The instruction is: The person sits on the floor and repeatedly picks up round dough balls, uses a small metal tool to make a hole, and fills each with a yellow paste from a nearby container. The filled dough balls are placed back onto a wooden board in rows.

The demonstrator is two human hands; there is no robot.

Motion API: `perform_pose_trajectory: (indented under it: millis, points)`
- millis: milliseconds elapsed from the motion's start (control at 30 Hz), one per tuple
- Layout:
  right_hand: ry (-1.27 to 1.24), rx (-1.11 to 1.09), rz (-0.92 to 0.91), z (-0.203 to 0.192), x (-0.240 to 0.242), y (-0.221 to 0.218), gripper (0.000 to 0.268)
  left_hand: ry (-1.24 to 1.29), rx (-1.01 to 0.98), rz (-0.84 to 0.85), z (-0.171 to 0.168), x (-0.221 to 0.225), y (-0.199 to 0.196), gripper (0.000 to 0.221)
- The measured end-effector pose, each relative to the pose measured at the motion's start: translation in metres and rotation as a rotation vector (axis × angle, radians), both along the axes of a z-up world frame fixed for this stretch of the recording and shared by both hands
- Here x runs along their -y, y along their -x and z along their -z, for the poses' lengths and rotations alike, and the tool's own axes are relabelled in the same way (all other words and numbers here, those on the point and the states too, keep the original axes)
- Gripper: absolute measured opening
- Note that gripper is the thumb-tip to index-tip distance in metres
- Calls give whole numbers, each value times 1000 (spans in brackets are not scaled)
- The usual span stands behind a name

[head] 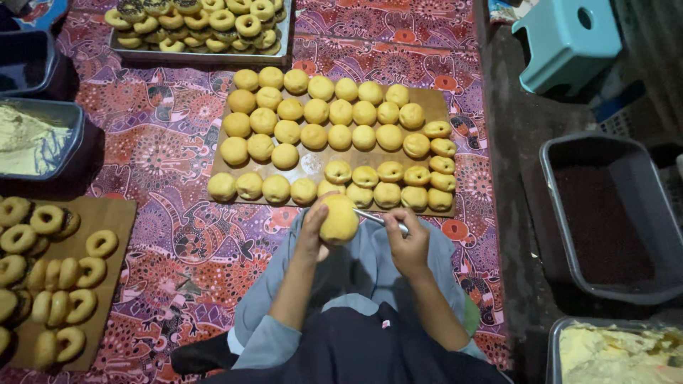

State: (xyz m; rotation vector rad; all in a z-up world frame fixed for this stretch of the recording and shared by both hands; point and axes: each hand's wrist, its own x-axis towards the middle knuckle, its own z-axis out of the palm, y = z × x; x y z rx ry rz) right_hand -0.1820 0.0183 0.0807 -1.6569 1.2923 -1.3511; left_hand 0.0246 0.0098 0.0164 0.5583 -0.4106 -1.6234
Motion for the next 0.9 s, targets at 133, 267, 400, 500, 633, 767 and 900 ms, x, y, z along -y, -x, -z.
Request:
perform_pose_trajectory:
  millis: [133,267,400,500,633,767,900]
  points:
    - [-18,-117,52,-19,-19,12,16,86,52,30,-19,-17,4,60]
    - [-34,-184,11,-27,-28,19,21,103,230,100,-32,-29,12,52]
    - [3,-219,-112,-25,-32,10,22,135,402,168,-43,-40,28,46]
    - [21,-197,-135,-24,-34,14,23,74,404,193,-49,-45,30,45]
    - [-80,-220,14,-24,-32,24,28,49,319,164,-53,-46,31,46]
    - [-117,-120,-121,-18,-38,22,22,37,355,235,-49,-48,44,43]
    - [303,-308,86,-13,-48,25,19,-48,288,188,-41,-51,51,41]
